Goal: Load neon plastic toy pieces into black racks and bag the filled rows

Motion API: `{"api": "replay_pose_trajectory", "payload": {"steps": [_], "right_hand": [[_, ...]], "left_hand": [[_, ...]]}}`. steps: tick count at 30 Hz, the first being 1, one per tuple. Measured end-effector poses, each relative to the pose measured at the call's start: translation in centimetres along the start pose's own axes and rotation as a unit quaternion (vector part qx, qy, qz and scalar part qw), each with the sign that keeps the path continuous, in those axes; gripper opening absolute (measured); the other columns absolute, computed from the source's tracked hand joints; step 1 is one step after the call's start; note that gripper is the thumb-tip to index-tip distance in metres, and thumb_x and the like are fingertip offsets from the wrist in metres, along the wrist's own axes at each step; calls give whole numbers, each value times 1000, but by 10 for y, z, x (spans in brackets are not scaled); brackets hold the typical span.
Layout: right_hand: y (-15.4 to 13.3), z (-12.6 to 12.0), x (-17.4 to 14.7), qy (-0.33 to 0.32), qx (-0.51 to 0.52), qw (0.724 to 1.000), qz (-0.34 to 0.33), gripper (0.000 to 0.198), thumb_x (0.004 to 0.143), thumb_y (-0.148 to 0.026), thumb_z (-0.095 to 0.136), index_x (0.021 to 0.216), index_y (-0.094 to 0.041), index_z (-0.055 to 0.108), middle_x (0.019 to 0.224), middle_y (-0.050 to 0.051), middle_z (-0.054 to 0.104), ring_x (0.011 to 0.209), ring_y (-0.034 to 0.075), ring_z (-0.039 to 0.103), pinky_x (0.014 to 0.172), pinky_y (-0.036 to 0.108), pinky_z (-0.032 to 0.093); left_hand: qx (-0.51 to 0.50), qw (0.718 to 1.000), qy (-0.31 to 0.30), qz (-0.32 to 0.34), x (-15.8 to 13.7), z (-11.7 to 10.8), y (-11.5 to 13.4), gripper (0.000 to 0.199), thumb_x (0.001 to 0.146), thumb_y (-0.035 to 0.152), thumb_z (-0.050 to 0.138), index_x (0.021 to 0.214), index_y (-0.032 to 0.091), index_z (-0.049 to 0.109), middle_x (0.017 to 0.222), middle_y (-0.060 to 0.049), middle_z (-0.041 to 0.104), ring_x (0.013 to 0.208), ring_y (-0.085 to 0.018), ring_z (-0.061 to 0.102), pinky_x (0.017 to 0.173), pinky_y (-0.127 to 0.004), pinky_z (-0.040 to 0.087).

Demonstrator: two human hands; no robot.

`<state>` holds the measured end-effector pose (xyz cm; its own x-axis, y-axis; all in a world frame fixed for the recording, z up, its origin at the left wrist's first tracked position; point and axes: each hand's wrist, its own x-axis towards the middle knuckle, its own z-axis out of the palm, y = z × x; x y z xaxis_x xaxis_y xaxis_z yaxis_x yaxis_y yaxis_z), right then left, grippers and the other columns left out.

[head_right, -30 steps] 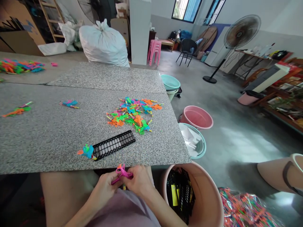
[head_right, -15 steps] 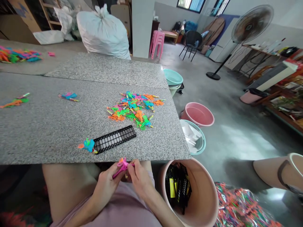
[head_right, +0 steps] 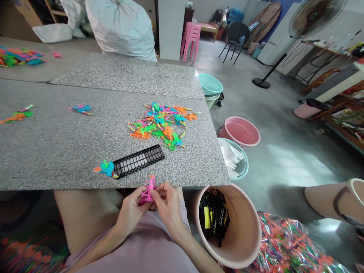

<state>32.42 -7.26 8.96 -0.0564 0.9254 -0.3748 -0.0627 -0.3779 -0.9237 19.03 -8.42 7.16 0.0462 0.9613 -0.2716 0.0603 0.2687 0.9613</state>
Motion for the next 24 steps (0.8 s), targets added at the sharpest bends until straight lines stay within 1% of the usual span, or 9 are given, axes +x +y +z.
{"api": "replay_pose_trajectory", "payload": {"steps": [2, 4, 7, 10, 13, 16, 19, 21, 24], "right_hand": [[-2, -3, 1, 29, -79, 996, -40, 31, 83, -47, 70, 70, -21, 62, 63, 0, 64, 56, 14, 57, 54, 25, 46], [-5, -8, 2, 40, -158, 984, -72, 31, 86, -46, 68, 69, -21, 69, 65, 1, 62, 62, 14, 57, 59, 26, 46], [-12, -15, 2, 34, -222, 966, -129, 31, 88, -47, 66, 74, -22, 77, 82, 5, 63, 72, 16, 57, 63, 27, 48], [-20, -19, 1, 54, -181, 966, -176, 26, 84, -41, 71, 104, -25, 78, 109, 9, 64, 88, 19, 62, 72, 29, 53], [-23, -20, 0, 6, -105, 982, -157, 43, 81, -35, 74, 123, -25, 71, 111, 8, 70, 91, 21, 67, 78, 34, 57], [-19, -21, -1, -29, -115, 983, -138, 24, 86, -32, 67, 107, -24, 77, 96, 6, 76, 85, 21, 70, 75, 33, 57], [-15, -22, 0, 14, -150, 977, -153, 21, 85, -27, 66, 102, -25, 79, 95, 6, 77, 84, 21, 69, 73, 31, 56], [-15, -22, 1, 18, -134, 981, -137, 22, 84, -27, 66, 103, -24, 79, 96, 6, 77, 83, 20, 69, 73, 31, 55], [-19, -21, 1, -16, -57, 994, -88, 24, 85, -32, 67, 104, -22, 79, 91, 6, 77, 80, 20, 71, 73, 31, 57]], "left_hand": [[-54, 997, -60, -18, 0, -1, 4, 31, 71, 36, 81, 92, 18, 67, 82, -3, 70, 77, -20, 67, 73, -29, 55], [-116, 988, -89, -50, 1, -3, 7, 39, 72, 43, 83, 96, 16, 69, 90, -6, 72, 86, -22, 67, 83, -34, 55], [-198, 972, -53, -111, 4, -7, 10, 44, 72, 54, 82, 90, 15, 72, 86, -6, 72, 81, -19, 65, 81, -32, 55], [-248, 959, -39, -134, 7, -12, 15, 43, 68, 51, 87, 86, 16, 72, 84, -4, 71, 77, -16, 64, 77, -29, 55], [-240, 961, -57, -122, 10, -16, 24, 39, 71, 51, 85, 87, 17, 73, 84, -4, 71, 77, -16, 64, 77, -30, 54], [-176, 977, -64, -98, 13, -19, 30, 40, 74, 52, 82, 88, 16, 74, 83, -5, 73, 79, -18, 65, 79, -30, 53], [-110, 991, -41, -70, 17, -20, 31, 37, 73, 48, 84, 85, 15, 74, 82, -4, 72, 80, -18, 63, 78, -28, 50], [-131, 986, -52, -86, 19, -20, 31, 36, 71, 47, 86, 82, 15, 74, 79, -3, 71, 76, -16, 61, 74, -26, 48], [-216, 960, -95, -151, 21, -18, 30, 39, 68, 49, 88, 81, 15, 75, 77, -4, 70, 71, -14, 58, 70, -24, 47]]}}
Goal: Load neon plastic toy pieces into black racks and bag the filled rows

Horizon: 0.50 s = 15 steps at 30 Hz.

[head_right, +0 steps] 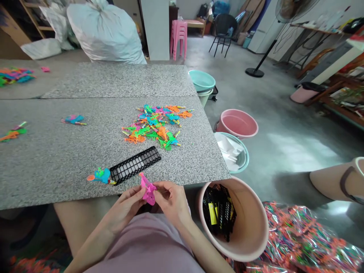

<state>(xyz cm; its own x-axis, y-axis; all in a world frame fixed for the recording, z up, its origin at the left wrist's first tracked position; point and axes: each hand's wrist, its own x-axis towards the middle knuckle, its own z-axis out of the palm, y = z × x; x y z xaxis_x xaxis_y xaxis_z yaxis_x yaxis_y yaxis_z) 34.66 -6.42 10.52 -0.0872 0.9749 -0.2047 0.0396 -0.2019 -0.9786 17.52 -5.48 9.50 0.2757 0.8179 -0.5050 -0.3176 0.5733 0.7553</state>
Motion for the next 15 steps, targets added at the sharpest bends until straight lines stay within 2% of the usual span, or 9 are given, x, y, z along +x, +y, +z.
{"api": "replay_pose_trajectory", "payload": {"steps": [3, 5, 11, 15], "right_hand": [[-7, 1, -1, -23, 90, 995, 40, 27, 83, -39, 70, 101, -21, 79, 84, 4, 76, 75, 20, 71, 73, 34, 59], [-12, 0, -3, -25, 107, 993, 47, 28, 82, -41, 71, 100, -22, 79, 82, 4, 76, 74, 20, 71, 73, 34, 59], [-23, 1, -8, -32, 65, 997, 15, 27, 85, -39, 68, 103, -22, 80, 83, 4, 77, 75, 20, 71, 71, 33, 59], [-29, 5, -13, -10, 17, 1000, -16, 24, 85, -31, 66, 103, -24, 80, 90, 4, 78, 77, 20, 71, 70, 30, 59]], "left_hand": [[-54, 998, -10, -34, 1, 0, -2, 42, 62, 50, 91, 78, 14, 76, 73, -4, 69, 69, -13, 57, 70, -25, 47], [-59, 998, -7, -33, 1, 0, -4, 42, 62, 50, 92, 78, 14, 76, 74, -4, 69, 69, -13, 56, 70, -25, 47], [-62, 998, -5, -11, -1, -1, -11, 41, 66, 50, 90, 83, 16, 76, 78, -4, 69, 73, -13, 57, 73, -26, 48], [-65, 998, -17, 7, -3, 1, -12, 39, 68, 50, 88, 83, 16, 76, 84, -6, 72, 83, -19, 63, 79, -29, 50]]}}
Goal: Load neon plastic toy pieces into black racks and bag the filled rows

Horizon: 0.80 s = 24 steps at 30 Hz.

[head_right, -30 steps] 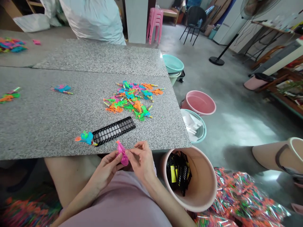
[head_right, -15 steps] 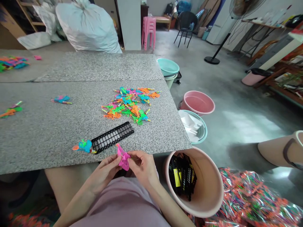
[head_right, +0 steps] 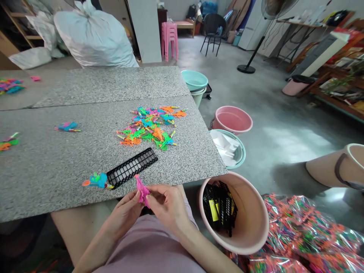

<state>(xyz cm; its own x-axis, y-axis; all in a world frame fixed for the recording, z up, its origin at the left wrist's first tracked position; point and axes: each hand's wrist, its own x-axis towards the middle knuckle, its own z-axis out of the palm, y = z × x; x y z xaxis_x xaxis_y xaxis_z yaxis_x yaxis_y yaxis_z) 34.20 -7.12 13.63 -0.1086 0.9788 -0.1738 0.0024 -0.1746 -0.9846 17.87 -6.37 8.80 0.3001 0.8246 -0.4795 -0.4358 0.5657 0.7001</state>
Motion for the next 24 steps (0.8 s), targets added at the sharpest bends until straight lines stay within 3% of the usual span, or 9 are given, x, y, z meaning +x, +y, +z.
{"api": "replay_pose_trajectory", "payload": {"steps": [4, 9, 18, 24], "right_hand": [[-4, 3, -4, 12, -52, 998, -42, 24, 86, -25, 65, 105, -24, 80, 93, 4, 77, 81, 18, 72, 71, 27, 59], [-6, 2, -5, 13, -64, 996, -54, 24, 86, -22, 64, 105, -23, 79, 95, 4, 77, 82, 17, 72, 72, 26, 60], [-4, 3, 1, 14, -40, 998, -35, 20, 85, -23, 63, 99, -21, 77, 93, 4, 78, 81, 17, 73, 74, 28, 60], [5, 4, 10, 43, -66, 997, -24, 13, 79, -24, 68, 90, -19, 73, 84, 3, 77, 72, 16, 72, 67, 26, 59]], "left_hand": [[-3, 1000, -15, 21, -2, 5, 1, 34, 74, 49, 85, 86, 18, 76, 93, -8, 74, 99, -25, 65, 91, -36, 48], [-2, 999, 6, 33, -1, 8, -3, 36, 72, 49, 86, 89, 19, 76, 94, -7, 74, 104, -26, 63, 95, -37, 47], [56, 992, 60, 100, 1, 13, -10, 39, 79, 53, 79, 97, 19, 70, 83, 0, 65, 80, -15, 56, 73, -25, 46], [100, 981, 80, 145, 3, 9, -16, 33, 86, 51, 72, 92, 19, 67, 84, 1, 61, 79, -13, 51, 75, -22, 46]]}}
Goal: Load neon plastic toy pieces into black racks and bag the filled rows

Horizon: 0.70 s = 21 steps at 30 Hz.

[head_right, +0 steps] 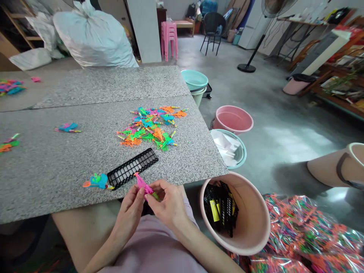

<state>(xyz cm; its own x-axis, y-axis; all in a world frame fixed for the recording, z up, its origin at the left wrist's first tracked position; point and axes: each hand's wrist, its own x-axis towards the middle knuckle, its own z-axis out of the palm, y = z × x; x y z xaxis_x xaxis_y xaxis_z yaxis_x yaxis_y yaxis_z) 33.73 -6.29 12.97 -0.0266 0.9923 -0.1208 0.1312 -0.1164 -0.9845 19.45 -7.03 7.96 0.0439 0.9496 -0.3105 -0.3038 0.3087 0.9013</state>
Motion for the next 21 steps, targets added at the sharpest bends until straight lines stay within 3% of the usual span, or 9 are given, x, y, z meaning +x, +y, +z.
{"api": "replay_pose_trajectory", "payload": {"steps": [5, 9, 11, 15, 21], "right_hand": [[0, 1, 0, -2, 5, 1000, 13, 14, 79, -27, 69, 90, -20, 74, 83, 3, 77, 70, 15, 71, 66, 25, 58], [-5, 4, -1, -14, 27, 1000, 4, 16, 79, -25, 69, 92, -21, 76, 84, 2, 77, 75, 16, 72, 69, 25, 59], [-8, 5, -2, -22, 25, 999, -3, 17, 79, -23, 67, 93, -22, 77, 86, 1, 78, 75, 15, 72, 70, 25, 59], [-12, 5, -4, -18, -11, 1000, -22, 21, 80, -19, 66, 97, -22, 78, 89, 1, 78, 76, 15, 71, 69, 25, 58], [-14, 3, -4, -18, -36, 998, -42, 25, 79, -17, 65, 100, -22, 77, 92, 2, 77, 79, 16, 71, 73, 26, 59]], "left_hand": [[-53, 998, 6, -31, 1, -2, 3, 38, 77, 51, 81, 96, 19, 72, 92, -2, 67, 87, -15, 58, 84, -25, 49], [-94, 994, -47, -41, 2, -2, 13, 32, 78, 46, 83, 89, 18, 73, 82, -2, 69, 79, -15, 60, 77, -25, 50], [-123, 989, -58, -60, 3, -2, 16, 32, 77, 46, 84, 87, 18, 75, 81, -3, 70, 83, -17, 63, 81, -28, 51], [-155, 982, -50, -94, 4, -2, 16, 34, 71, 48, 87, 86, 19, 76, 87, -4, 73, 96, -22, 66, 93, -36, 51], [-150, 983, -41, -100, 3, 3, 17, 33, 70, 50, 87, 85, 22, 76, 84, -2, 75, 104, -25, 67, 98, -37, 50]]}}
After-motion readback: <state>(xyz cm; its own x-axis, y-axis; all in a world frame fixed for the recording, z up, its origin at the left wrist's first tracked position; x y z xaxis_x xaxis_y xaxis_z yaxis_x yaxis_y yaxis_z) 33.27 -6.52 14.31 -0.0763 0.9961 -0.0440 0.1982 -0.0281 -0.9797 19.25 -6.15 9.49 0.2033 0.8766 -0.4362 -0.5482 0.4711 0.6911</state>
